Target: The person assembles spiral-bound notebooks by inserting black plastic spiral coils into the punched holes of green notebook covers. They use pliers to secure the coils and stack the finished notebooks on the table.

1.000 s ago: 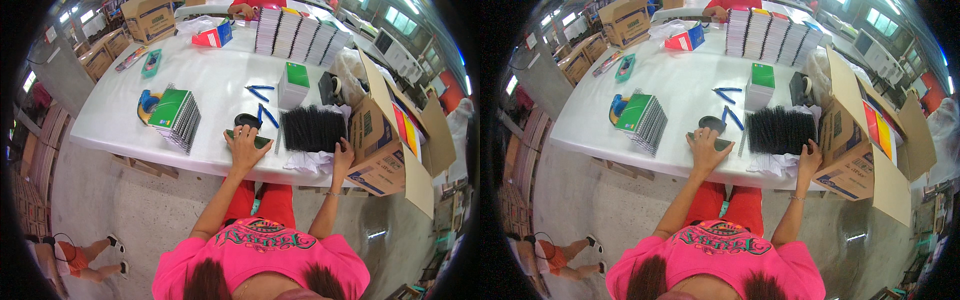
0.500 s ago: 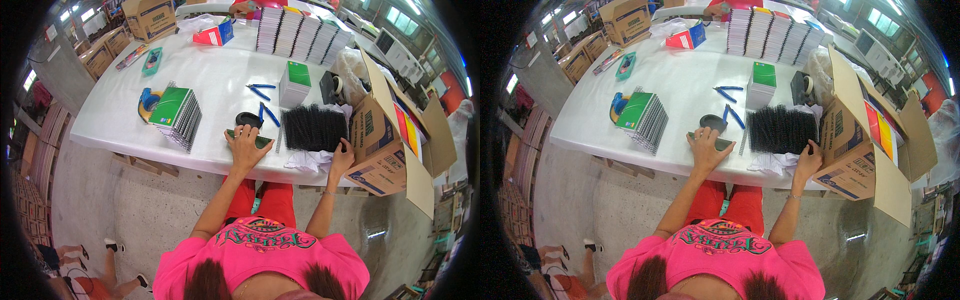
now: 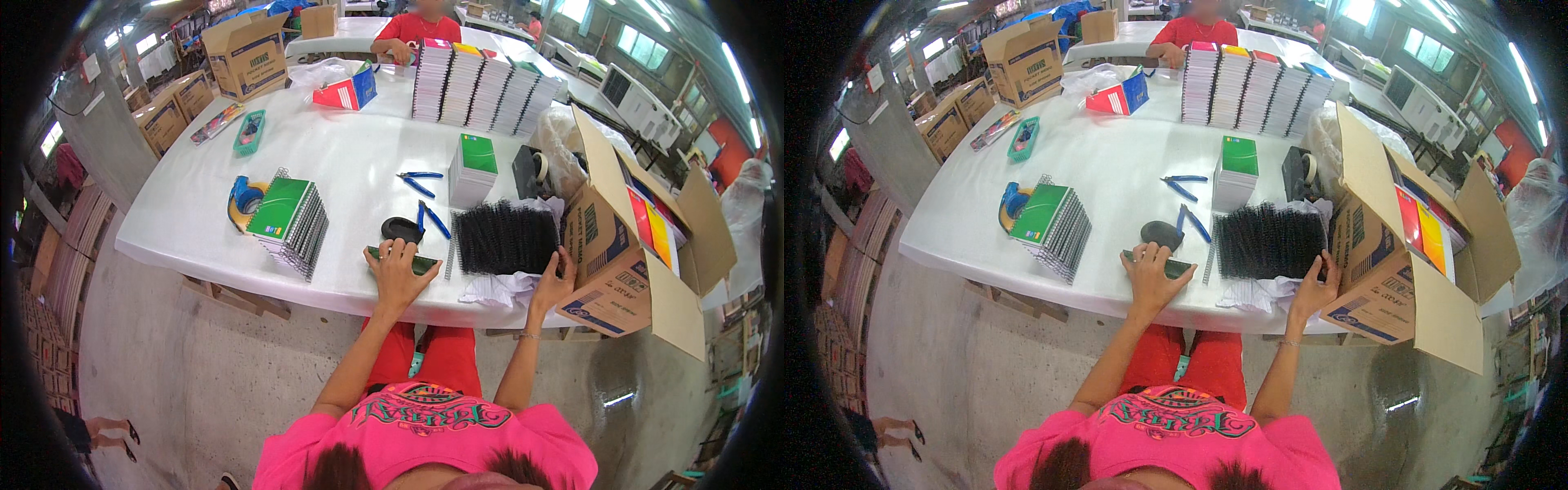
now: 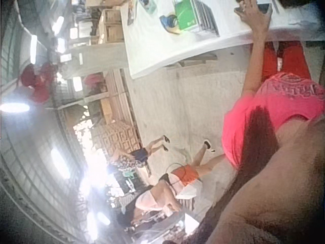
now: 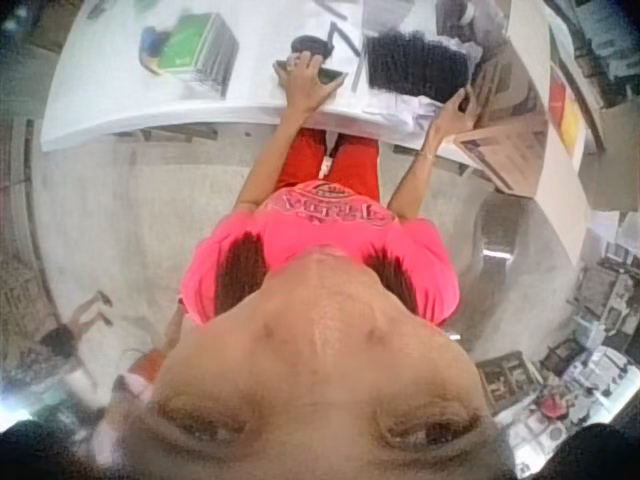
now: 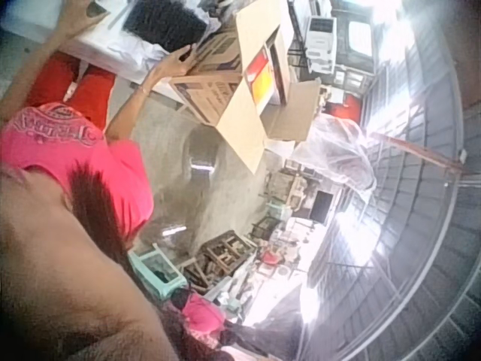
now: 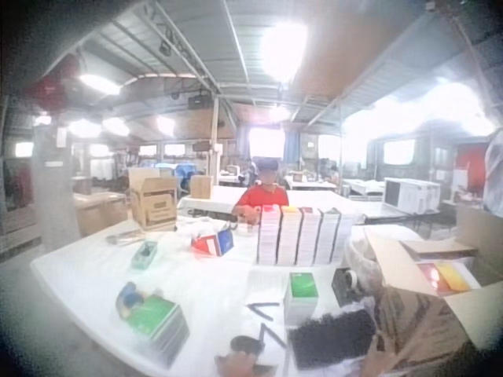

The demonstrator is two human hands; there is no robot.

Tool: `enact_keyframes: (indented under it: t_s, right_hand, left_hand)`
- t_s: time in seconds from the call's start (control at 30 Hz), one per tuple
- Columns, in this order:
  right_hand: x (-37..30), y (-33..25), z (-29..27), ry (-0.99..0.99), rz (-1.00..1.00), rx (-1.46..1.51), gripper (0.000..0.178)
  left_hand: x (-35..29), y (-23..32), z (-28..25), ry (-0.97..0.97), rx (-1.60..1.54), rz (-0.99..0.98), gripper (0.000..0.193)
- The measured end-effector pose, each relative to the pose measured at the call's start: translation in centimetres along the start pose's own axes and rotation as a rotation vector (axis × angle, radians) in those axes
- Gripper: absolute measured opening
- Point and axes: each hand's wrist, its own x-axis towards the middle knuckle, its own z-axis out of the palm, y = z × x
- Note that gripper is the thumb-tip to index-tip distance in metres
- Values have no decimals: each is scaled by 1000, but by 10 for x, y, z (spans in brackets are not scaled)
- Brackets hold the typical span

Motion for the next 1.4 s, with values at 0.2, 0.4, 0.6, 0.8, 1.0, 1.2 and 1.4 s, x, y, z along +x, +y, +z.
enact_keyframes:
  t_s: [0.2, 0.4, 0.6, 0.8, 1.0, 1.2, 1.4]
  right_hand:
    - [-6, 10, 0, -115, 37, -97, 18]
    - [-7, 4, 1, -55, 30, -85, 18]
    - [-7, -5, 2, 66, 143, 239, 19]
    - [1, -11, -7, -129, 570, 981, 31]
    - [-4, -76, -20, -369, 646, 1158, 38]
    - [-38, -99, -7, -1088, 504, 847, 39]
    - [-87, -97, 19, -1191, 273, 498, 22]
  left_hand:
    - [-3, 0, -1, 1, 2, -1, 49]
    - [-2, 0, -2, -15, 3, -10, 49]
    - [-1, 0, -2, 1, -9, 0, 49]
    - [-1, 0, -3, 7, -41, -10, 46]
    - [0, -4, -11, -20, -103, 52, 41]
    - [-7, -15, -27, -8, -100, 45, 45]
    - [-12, -19, -38, -124, -209, 11, 39]
